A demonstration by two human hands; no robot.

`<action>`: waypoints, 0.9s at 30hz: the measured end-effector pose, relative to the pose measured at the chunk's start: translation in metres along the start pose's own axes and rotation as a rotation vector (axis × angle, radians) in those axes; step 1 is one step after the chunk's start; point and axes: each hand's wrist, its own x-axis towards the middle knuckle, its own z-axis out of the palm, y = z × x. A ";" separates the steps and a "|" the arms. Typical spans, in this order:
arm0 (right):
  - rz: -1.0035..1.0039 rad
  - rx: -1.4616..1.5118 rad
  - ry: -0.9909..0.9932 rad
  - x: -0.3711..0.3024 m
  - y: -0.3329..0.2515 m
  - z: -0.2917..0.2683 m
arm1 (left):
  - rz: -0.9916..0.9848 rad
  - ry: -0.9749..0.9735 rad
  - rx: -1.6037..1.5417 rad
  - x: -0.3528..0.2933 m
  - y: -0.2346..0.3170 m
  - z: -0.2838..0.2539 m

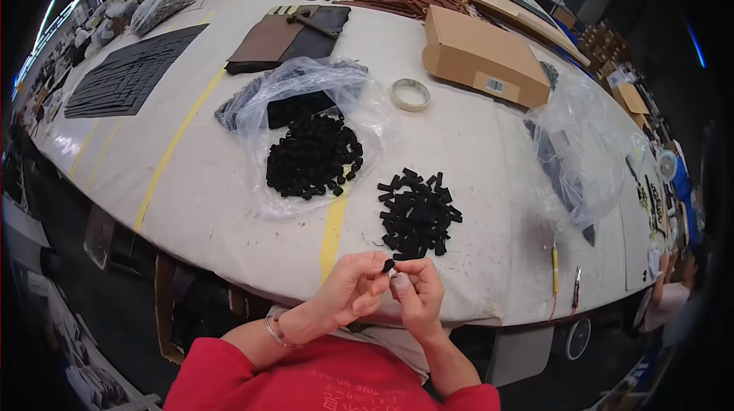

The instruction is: The person picks up small leather loops from the table one at a time and fits metal pieces into them using tweezers.

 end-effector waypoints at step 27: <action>0.304 -0.340 -0.036 0.033 -0.026 -0.062 | 0.304 0.148 0.943 0.031 0.008 0.006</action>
